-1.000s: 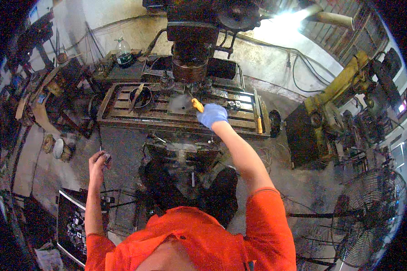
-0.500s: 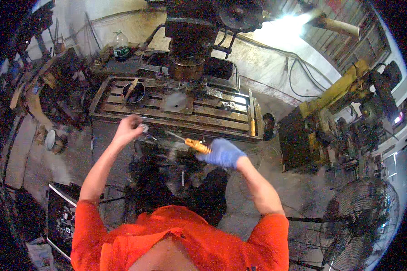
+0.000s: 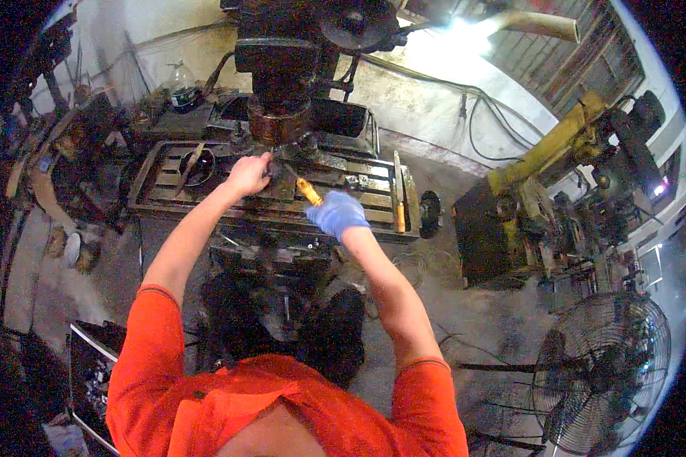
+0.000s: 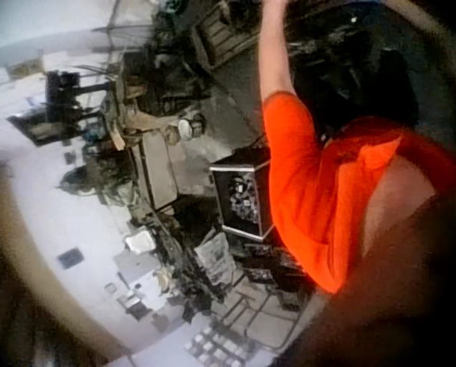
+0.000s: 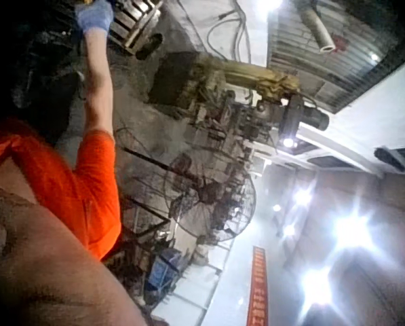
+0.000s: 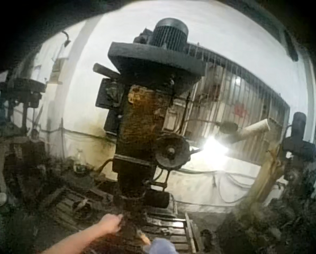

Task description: The person uses a milling machine to process metal components, applying a lubricant from a small container using a brush and then using an air nozzle to clear debris. They retrieve parts from a storage bin and place them into the machine for processing one at a time.

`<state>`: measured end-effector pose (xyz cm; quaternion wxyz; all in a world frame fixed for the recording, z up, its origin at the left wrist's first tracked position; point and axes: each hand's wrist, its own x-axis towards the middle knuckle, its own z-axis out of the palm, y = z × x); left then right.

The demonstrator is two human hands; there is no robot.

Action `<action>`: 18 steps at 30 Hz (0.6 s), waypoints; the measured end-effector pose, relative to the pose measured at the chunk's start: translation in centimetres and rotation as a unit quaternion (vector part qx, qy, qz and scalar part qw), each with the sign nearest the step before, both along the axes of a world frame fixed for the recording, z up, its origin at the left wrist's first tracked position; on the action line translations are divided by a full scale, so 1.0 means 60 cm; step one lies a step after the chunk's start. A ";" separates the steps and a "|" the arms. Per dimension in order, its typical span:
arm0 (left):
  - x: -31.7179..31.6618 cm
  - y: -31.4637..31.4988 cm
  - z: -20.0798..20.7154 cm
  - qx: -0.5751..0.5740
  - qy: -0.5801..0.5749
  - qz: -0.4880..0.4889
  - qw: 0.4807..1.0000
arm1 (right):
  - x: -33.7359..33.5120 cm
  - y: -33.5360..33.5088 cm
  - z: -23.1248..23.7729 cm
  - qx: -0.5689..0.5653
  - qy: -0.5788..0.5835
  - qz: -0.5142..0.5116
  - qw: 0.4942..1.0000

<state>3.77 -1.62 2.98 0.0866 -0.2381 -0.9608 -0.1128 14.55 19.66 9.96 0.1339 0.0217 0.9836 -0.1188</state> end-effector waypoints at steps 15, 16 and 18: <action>-0.024 0.022 -0.046 0.113 0.094 0.044 0.988 | 0.065 0.102 -0.060 -0.405 0.107 0.058 0.906; -0.027 0.026 -0.049 0.124 0.101 0.053 0.986 | 0.065 0.096 -0.068 -0.416 0.093 0.061 0.903; -0.032 0.038 -0.057 0.141 0.111 0.064 0.982 | 0.048 0.091 -0.143 -0.459 0.108 0.046 0.880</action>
